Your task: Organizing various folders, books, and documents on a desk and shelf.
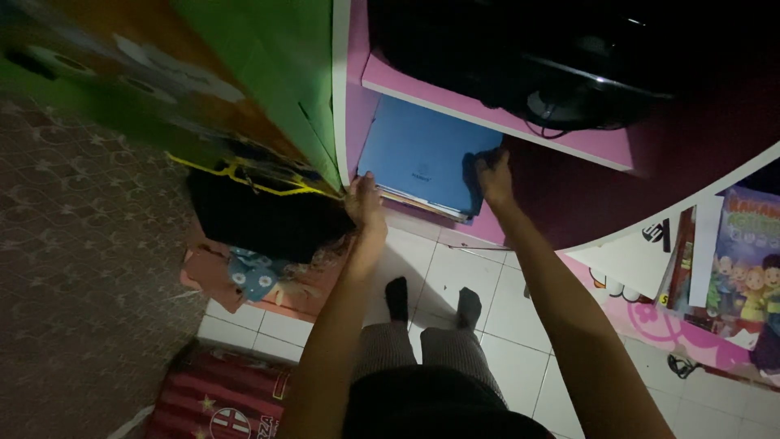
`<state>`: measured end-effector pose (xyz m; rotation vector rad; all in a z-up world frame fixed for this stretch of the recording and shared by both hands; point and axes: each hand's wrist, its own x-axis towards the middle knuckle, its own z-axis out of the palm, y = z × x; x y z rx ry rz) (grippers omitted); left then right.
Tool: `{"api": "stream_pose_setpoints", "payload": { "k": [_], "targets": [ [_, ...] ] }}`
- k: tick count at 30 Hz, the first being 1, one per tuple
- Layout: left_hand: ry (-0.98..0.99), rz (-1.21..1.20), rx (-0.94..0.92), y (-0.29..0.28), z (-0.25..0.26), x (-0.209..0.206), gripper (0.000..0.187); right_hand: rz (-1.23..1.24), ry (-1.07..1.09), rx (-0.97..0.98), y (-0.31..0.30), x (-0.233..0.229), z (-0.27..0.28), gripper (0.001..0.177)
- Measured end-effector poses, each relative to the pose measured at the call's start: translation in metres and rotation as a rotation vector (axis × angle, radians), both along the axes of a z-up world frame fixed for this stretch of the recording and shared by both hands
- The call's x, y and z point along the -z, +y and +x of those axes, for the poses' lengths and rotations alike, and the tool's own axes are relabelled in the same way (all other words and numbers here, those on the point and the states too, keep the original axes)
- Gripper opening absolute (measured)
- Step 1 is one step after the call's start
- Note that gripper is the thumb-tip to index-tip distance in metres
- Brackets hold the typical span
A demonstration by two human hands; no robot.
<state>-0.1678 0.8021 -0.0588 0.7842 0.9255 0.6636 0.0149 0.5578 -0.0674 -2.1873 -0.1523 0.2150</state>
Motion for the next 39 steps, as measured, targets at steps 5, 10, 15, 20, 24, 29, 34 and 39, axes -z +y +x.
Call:
{"api": "stream_pose_setpoints", "payload": {
  "k": [5,10,15,20,24,29,34,39],
  "targets": [
    [-0.203,0.053,0.159,0.012,-0.017,0.054,0.03,-0.017,-0.017,-0.062,0.002,-0.009,-0.012,0.062],
    [-0.351,0.271,0.323,-0.018,-0.03,-0.009,0.026,-0.092,-0.09,-0.077,0.004,-0.044,-0.027,0.066],
    [-0.344,0.166,0.473,-0.036,-0.02,-0.013,0.028,-0.215,-0.155,-0.053,-0.011,-0.078,-0.057,0.064],
    [-0.123,0.267,0.715,-0.063,-0.014,-0.102,0.029,0.029,-0.311,-0.124,-0.035,-0.171,-0.102,0.036],
    [-0.335,0.293,0.804,-0.098,-0.001,-0.118,0.029,0.145,-0.197,-0.164,-0.063,-0.237,-0.128,0.016],
    [-0.341,0.242,0.94,-0.159,0.009,-0.152,0.029,0.358,-0.181,-0.13,-0.125,-0.254,-0.145,0.013],
    [-0.389,0.288,1.191,-0.24,0.001,-0.193,0.03,0.441,-0.168,0.053,-0.214,-0.261,-0.162,0.013],
    [-0.374,0.332,1.351,-0.322,0.001,-0.188,0.033,0.537,-0.261,0.206,-0.332,-0.228,-0.17,0.009]
  ]
}}
